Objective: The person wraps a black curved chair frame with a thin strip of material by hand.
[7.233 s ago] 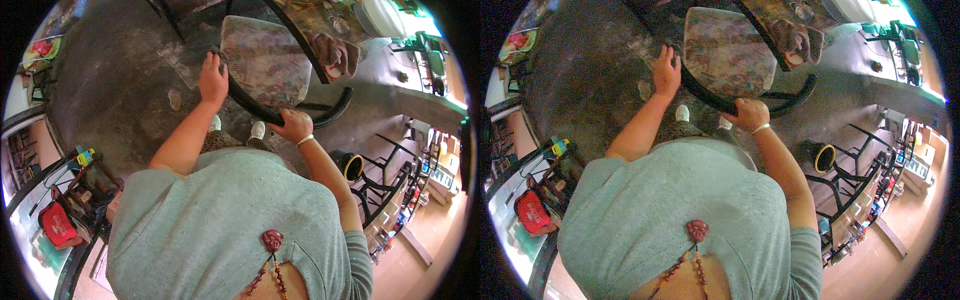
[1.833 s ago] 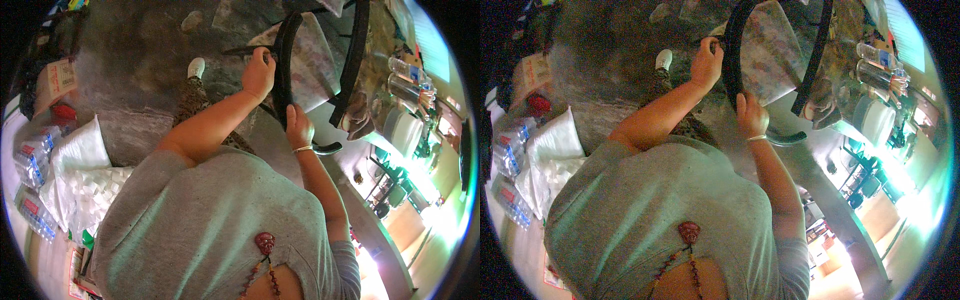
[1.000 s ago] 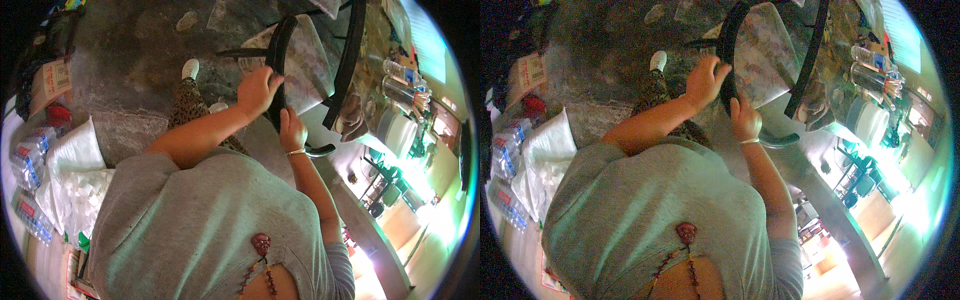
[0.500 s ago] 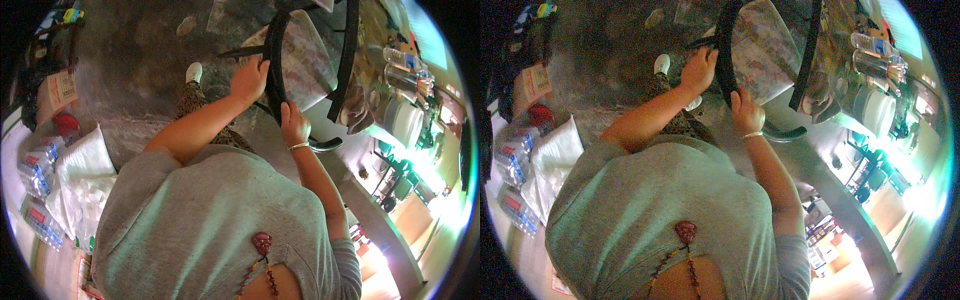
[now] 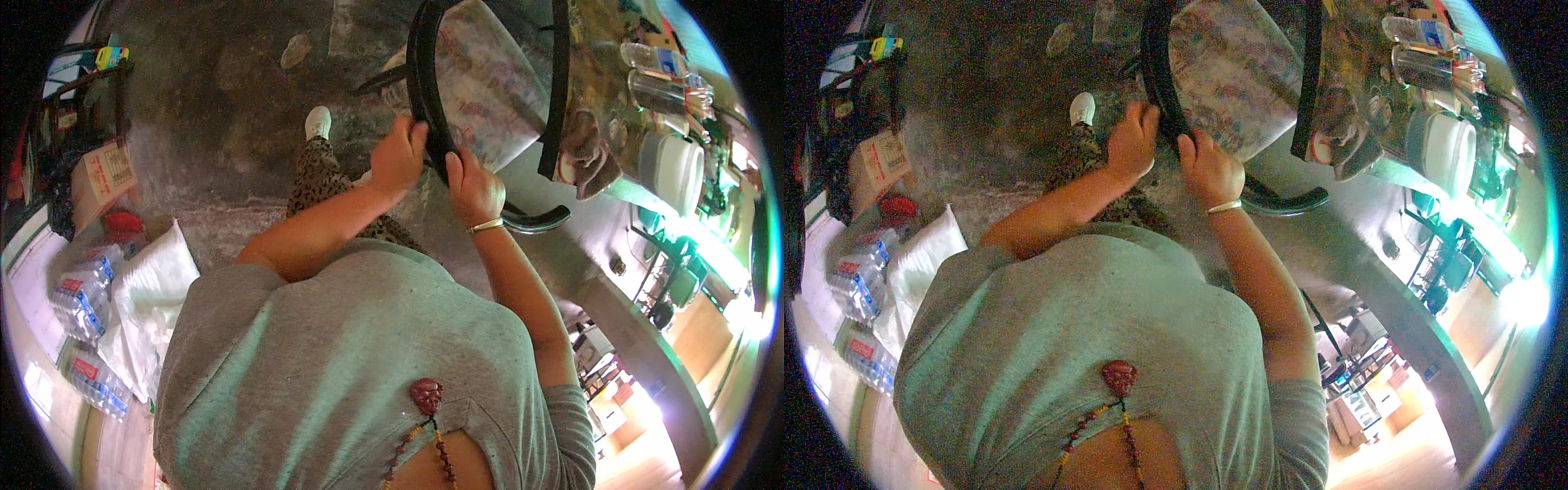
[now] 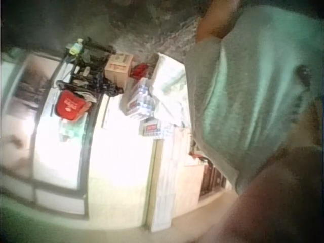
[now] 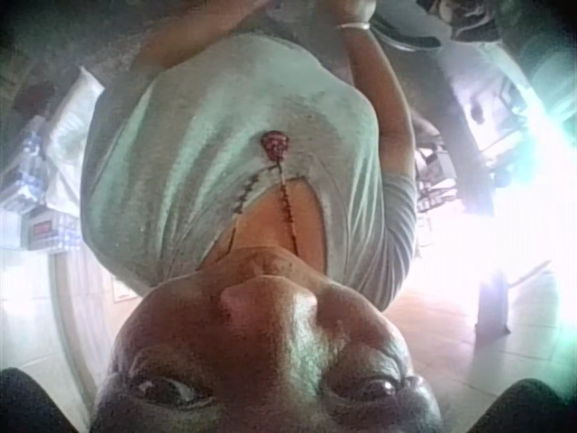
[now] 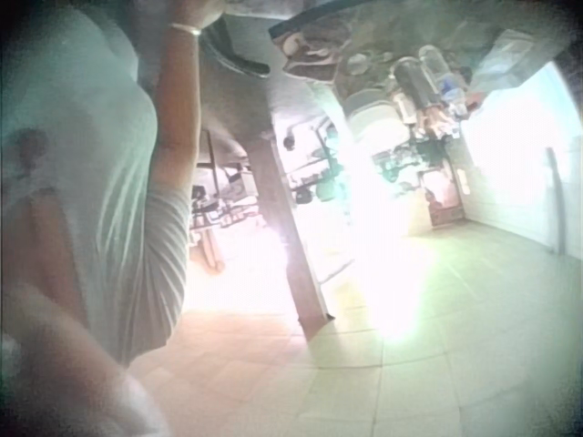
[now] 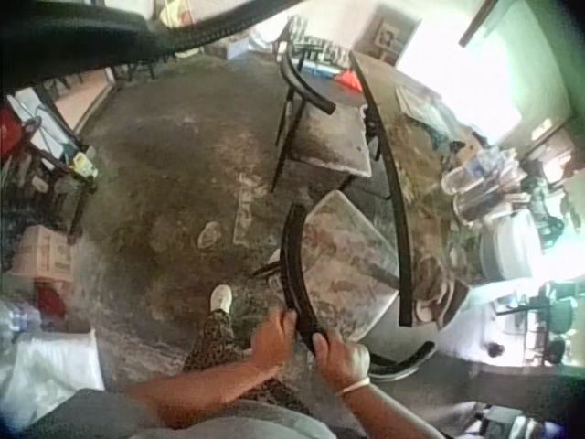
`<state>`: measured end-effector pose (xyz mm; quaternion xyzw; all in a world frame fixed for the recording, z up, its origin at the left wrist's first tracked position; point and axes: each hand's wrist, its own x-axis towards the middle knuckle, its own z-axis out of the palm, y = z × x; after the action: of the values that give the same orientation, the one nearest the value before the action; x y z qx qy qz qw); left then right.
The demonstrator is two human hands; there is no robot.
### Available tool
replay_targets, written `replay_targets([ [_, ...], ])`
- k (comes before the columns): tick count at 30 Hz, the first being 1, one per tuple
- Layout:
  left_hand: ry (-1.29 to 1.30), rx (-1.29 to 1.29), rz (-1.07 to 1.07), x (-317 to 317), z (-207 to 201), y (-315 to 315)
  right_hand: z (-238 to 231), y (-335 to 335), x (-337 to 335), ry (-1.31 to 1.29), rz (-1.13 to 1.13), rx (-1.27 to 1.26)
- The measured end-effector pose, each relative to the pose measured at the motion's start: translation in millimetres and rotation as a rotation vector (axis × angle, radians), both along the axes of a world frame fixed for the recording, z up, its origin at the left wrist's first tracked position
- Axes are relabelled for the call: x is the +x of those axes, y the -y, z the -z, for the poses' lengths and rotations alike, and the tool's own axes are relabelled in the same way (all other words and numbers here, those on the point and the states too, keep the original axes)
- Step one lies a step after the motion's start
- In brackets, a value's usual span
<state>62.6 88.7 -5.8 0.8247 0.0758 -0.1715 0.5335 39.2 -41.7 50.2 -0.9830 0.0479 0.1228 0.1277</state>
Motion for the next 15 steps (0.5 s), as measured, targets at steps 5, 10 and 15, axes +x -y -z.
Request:
replay_targets([
  [5,-0.051,-0.041,-0.207,8,-5,7,1,0,-2,0.007,0.014,0.001],
  [10,0.062,0.070,-0.418,80,0,-1,1,0,2,-0.012,-0.019,-0.012],
  [15,0.037,-0.008,-0.109,-4,7,6,4,2,-1,-0.015,-0.011,-0.041],
])
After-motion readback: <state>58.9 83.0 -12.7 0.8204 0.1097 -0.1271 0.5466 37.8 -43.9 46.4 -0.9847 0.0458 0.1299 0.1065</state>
